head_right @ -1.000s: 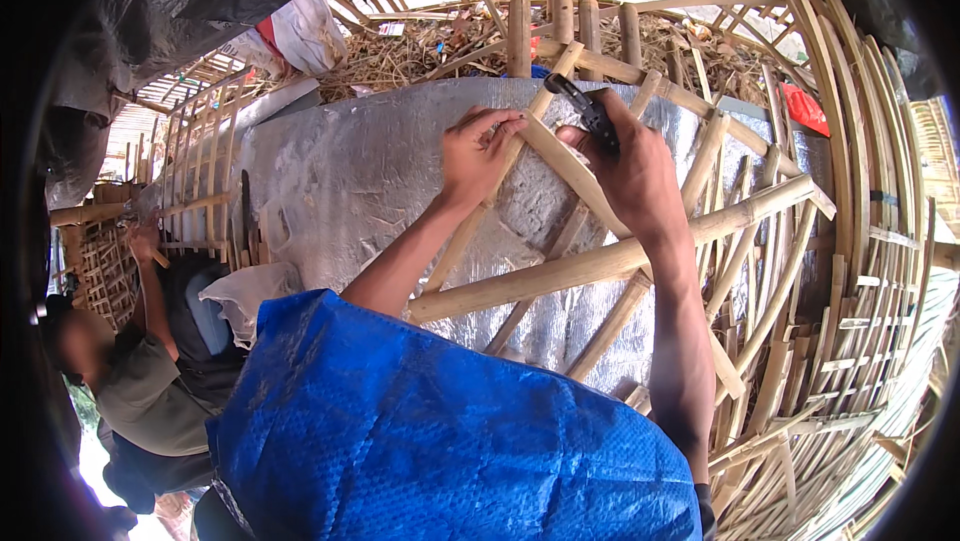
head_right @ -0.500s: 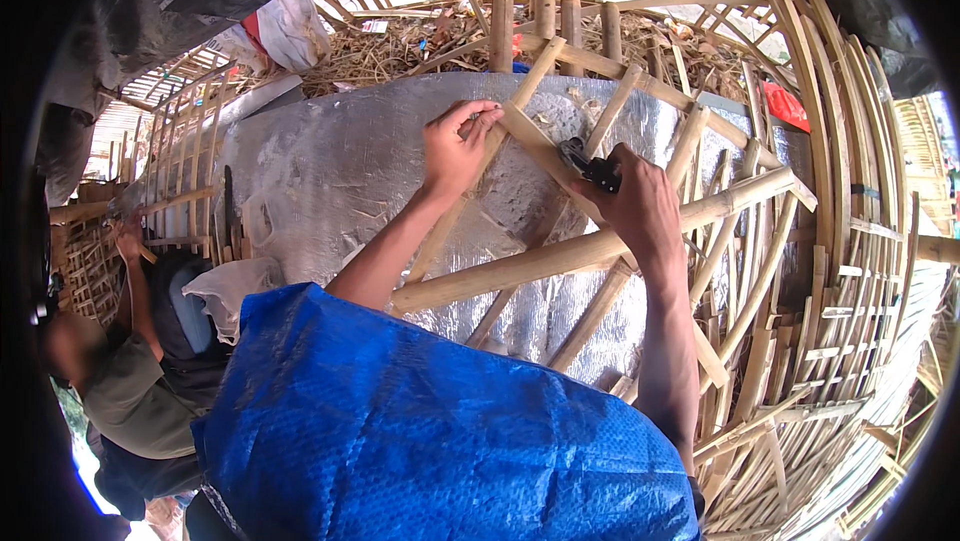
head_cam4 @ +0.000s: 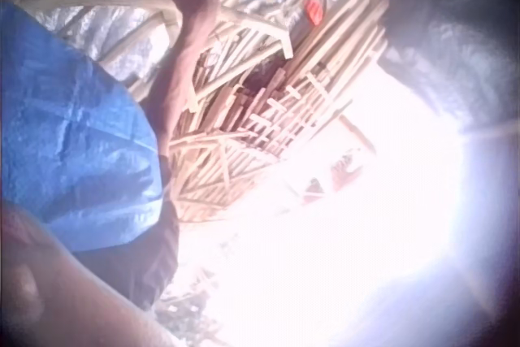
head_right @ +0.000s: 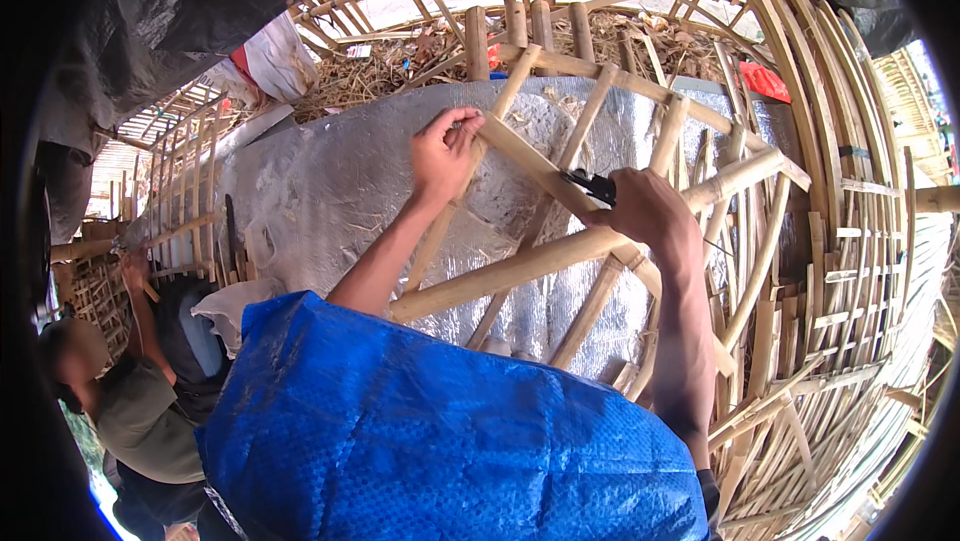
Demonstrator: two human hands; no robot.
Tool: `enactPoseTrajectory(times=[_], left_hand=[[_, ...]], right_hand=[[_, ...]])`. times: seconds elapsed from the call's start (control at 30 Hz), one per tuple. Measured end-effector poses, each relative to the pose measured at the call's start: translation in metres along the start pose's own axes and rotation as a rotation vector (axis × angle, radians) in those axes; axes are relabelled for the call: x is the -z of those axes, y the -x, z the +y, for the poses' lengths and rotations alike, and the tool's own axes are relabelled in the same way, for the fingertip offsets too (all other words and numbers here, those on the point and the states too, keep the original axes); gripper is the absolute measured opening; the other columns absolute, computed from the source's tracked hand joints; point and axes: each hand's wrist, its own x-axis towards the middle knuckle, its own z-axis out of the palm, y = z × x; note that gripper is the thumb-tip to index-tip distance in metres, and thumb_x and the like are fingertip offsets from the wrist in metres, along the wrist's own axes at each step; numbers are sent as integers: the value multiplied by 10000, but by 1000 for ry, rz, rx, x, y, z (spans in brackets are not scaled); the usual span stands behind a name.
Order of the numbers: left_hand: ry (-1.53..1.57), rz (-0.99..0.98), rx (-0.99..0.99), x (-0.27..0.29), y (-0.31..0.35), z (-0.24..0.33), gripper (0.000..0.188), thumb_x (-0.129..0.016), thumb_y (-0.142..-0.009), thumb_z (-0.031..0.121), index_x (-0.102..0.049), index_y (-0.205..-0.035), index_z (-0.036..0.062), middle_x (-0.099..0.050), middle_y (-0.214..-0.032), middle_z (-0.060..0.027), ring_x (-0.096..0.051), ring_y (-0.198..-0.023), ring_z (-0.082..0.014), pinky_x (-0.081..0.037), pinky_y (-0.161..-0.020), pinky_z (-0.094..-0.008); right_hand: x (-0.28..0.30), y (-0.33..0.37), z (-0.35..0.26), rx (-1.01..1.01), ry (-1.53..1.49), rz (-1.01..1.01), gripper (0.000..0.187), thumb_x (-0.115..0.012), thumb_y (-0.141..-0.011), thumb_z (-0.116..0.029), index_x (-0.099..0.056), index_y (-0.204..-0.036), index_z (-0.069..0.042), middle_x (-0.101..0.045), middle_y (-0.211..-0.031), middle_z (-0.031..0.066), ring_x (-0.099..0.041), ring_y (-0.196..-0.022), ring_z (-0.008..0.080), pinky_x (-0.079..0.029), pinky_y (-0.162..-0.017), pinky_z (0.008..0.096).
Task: The person constructs a geometric bamboo lattice using thin slats and a hammer. They position the bamboo pieces in a cross-hatched pattern, securing the joints by hand and then driving small nails into the intersections using a hammer.
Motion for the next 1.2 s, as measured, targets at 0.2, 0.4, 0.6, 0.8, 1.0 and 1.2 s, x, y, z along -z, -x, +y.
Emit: enactPoseTrajectory(times=[0.2,0.4,0.6,0.8,1.0,1.2], left_hand=[[33,-28,-11,-11,4,6,158,-671,-937,83,-676,-1031,-43,-736,-919,-88,-685,-796,-84,-527,-678,-224],[-47,-27,-57,-10,2,14,139,-689,-917,89,-701,-1003,-19,-741,-919,-84,-692,-810,-109,-531,-700,-255],[-111,7,-73,-11,4,14,124,-711,-887,83,-721,-980,1,-740,-920,-100,-701,-782,-143,-533,-684,-267],[-164,-10,-122,-4,3,20,117,-714,-883,88,-732,-977,20,-732,-905,-99,-703,-754,-164,-536,-639,-273],[-157,9,-128,-4,4,15,91,-708,-875,68,-740,-957,42,-726,-914,-91,-693,-740,-167,-535,-618,-278],[-157,11,-213,-9,1,13,107,-698,-849,27,-743,-944,47,-719,-905,-80,-682,-792,-199,-536,-652,-298]], right_hand=[[2,16,4,-101,-25,-59,440,-826,-731,-409,-709,-931,-35,-700,-781,151,-690,-736,310,-519,-695,418],[-1,16,10,-114,-13,-46,502,-824,-719,-470,-705,-944,-37,-698,-784,147,-688,-741,308,-512,-693,418],[6,15,5,-108,-46,-81,462,-797,-752,-431,-705,-905,-6,-694,-792,185,-694,-772,331,-516,-718,429],[17,22,-7,-63,-142,-36,352,-718,-869,-330,-684,-987,0,-667,-827,181,-647,-762,321,-469,-688,428],[26,28,-48,56,-397,215,378,-701,-825,-171,-579,-1114,40,-618,-731,168,-617,-681,299,-463,-662,431],[1,-1,-48,239,-402,265,431,-667,-837,-113,-532,-1214,47,-555,-708,134,-581,-676,206,-456,-631,374]])
